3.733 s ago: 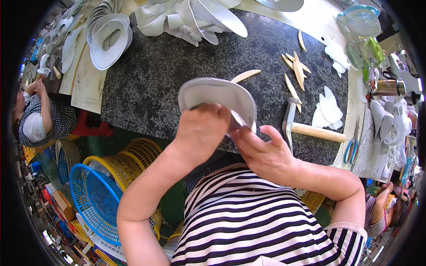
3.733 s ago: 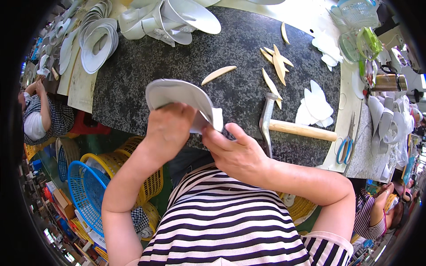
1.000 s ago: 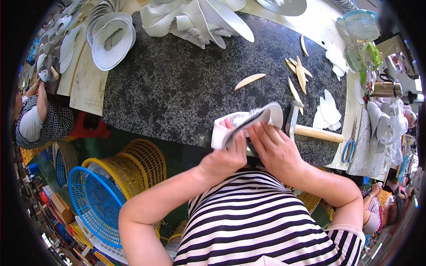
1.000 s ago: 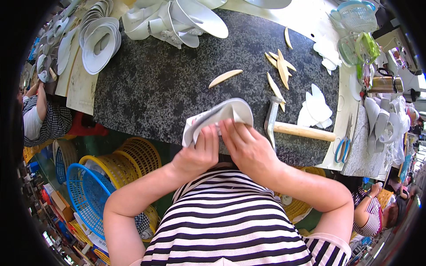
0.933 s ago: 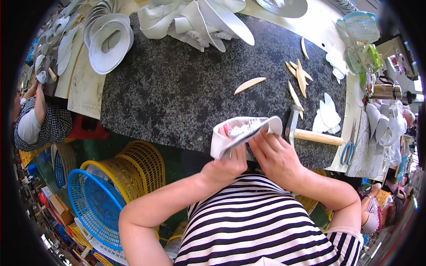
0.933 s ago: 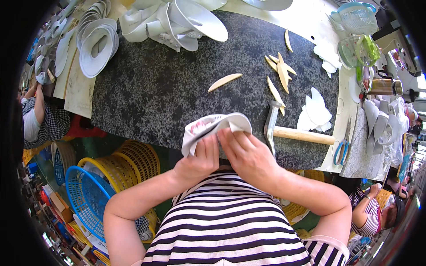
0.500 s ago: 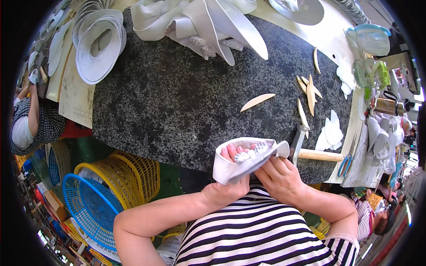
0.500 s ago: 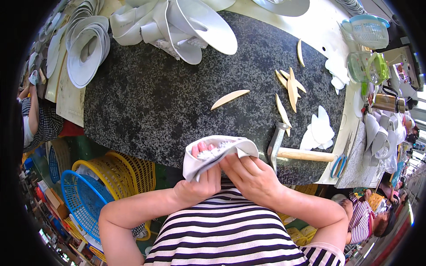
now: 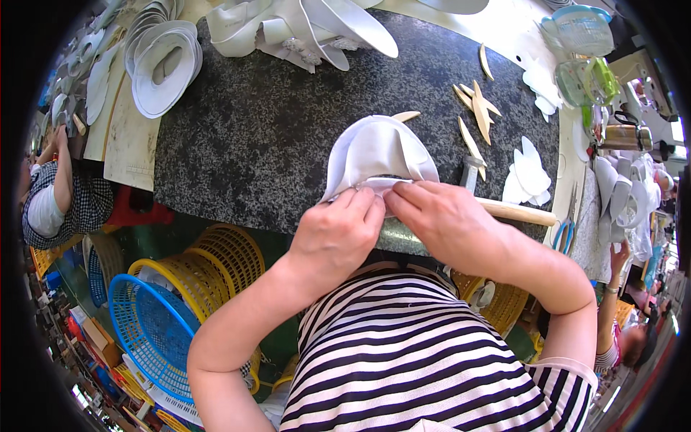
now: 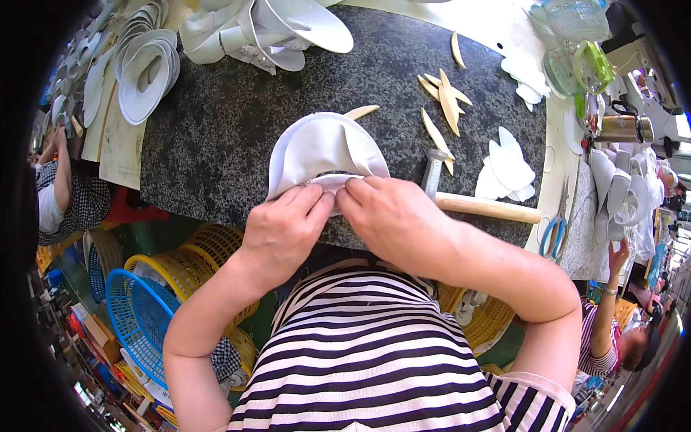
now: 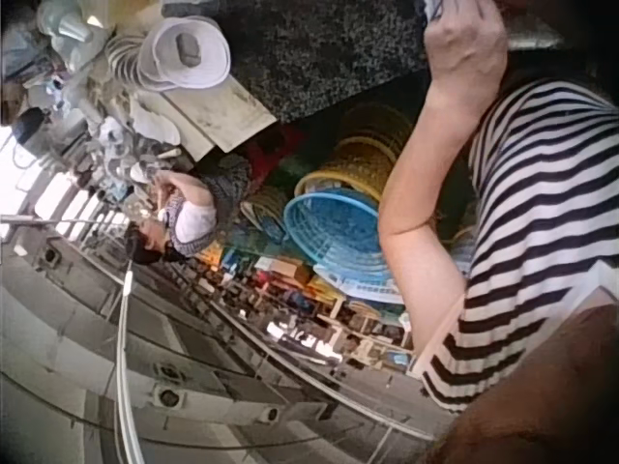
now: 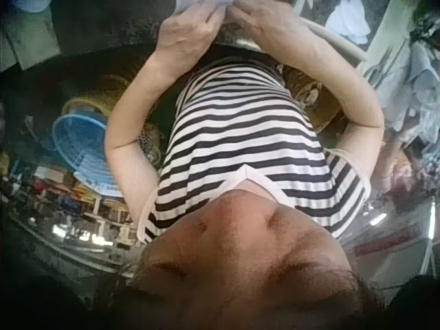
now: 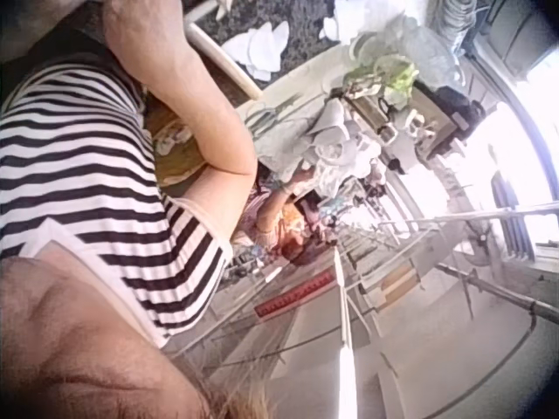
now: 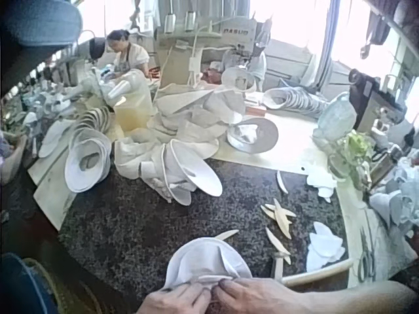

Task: The recorder is assembling white shoe components, specifically lining or folding the edges of an upper part at a manufacturing workstation.

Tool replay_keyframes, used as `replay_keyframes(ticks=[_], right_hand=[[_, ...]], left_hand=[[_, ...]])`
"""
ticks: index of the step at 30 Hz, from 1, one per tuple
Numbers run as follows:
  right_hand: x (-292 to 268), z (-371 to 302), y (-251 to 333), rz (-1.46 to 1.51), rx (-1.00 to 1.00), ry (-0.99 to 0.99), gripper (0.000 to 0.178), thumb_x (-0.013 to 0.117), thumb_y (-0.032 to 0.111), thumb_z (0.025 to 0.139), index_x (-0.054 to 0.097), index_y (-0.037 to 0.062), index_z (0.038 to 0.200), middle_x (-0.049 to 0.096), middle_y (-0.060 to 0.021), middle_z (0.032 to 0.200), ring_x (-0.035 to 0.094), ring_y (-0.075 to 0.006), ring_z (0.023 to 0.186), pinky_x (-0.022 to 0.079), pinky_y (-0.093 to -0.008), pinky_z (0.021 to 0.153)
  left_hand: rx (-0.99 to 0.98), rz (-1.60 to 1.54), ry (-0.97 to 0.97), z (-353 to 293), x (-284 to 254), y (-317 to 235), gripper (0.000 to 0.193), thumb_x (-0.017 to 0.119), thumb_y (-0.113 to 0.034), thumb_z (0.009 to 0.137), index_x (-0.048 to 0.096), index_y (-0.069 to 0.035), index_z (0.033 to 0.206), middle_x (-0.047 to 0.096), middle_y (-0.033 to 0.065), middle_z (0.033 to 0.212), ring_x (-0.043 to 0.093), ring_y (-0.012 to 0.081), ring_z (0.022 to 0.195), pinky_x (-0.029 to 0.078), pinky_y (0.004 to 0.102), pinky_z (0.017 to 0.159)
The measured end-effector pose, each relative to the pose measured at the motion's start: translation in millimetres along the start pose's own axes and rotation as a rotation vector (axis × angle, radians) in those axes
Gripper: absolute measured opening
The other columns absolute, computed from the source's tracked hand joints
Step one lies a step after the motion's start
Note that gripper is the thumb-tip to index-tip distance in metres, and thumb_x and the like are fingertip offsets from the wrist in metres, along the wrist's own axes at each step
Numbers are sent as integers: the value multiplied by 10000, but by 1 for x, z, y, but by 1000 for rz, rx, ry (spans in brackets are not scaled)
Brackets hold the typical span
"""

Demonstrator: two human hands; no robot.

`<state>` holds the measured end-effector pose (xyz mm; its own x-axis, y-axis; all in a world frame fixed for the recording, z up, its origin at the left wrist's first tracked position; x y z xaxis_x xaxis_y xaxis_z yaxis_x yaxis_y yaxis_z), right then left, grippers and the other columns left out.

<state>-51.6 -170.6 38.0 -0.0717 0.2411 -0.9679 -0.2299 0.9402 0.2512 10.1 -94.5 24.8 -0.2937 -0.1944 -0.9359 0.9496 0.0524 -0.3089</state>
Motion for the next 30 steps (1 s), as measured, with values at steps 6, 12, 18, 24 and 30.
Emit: replay_keyframes(ticks=[6,12,18,24,30], right_hand=[[0,1,-18,181,117,68,174,644,34,826,605,12,995,645,-121,906,699,-316,846,567,-409,682],[7,2,-11,56,223,-17,170,664,62,824,582,49,973,596,-68,874,690,-246,824,539,-376,595],[11,-4,1,-35,127,-219,188,684,82,794,591,54,955,561,-33,853,644,-190,760,527,-328,599],[11,-9,12,-41,21,-119,287,663,114,778,643,12,1046,579,-55,930,608,-190,868,520,-311,703],[23,-4,26,-262,-14,-76,306,626,172,803,746,1,1026,598,-76,1013,562,-208,1010,455,-316,864]], left_hand=[[-36,-22,-42,1,-6,7,235,666,-52,845,677,-33,1079,691,77,969,723,229,794,591,338,646],[-34,-41,-87,-4,-6,12,205,684,-52,869,675,-41,1074,703,80,945,724,233,773,591,337,650],[-9,4,-29,-8,-3,7,220,662,-62,874,675,-30,1091,715,84,987,730,222,791,594,324,664],[147,232,-55,-22,6,-10,331,628,-104,854,704,29,1146,706,128,1128,718,231,1020,613,303,787],[165,245,-82,-23,7,-14,366,595,-123,854,675,64,1158,680,175,1155,675,280,1096,571,349,918]])
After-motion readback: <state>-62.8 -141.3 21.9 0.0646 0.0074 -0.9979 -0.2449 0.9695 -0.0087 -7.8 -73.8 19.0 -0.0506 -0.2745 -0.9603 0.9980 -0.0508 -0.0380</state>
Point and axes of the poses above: each hand's wrist, its own z-axis towards the middle knuckle, its own x-axis out of the palm, y = z × x, the point moved 8 cm from there along z, towards the middle knuckle
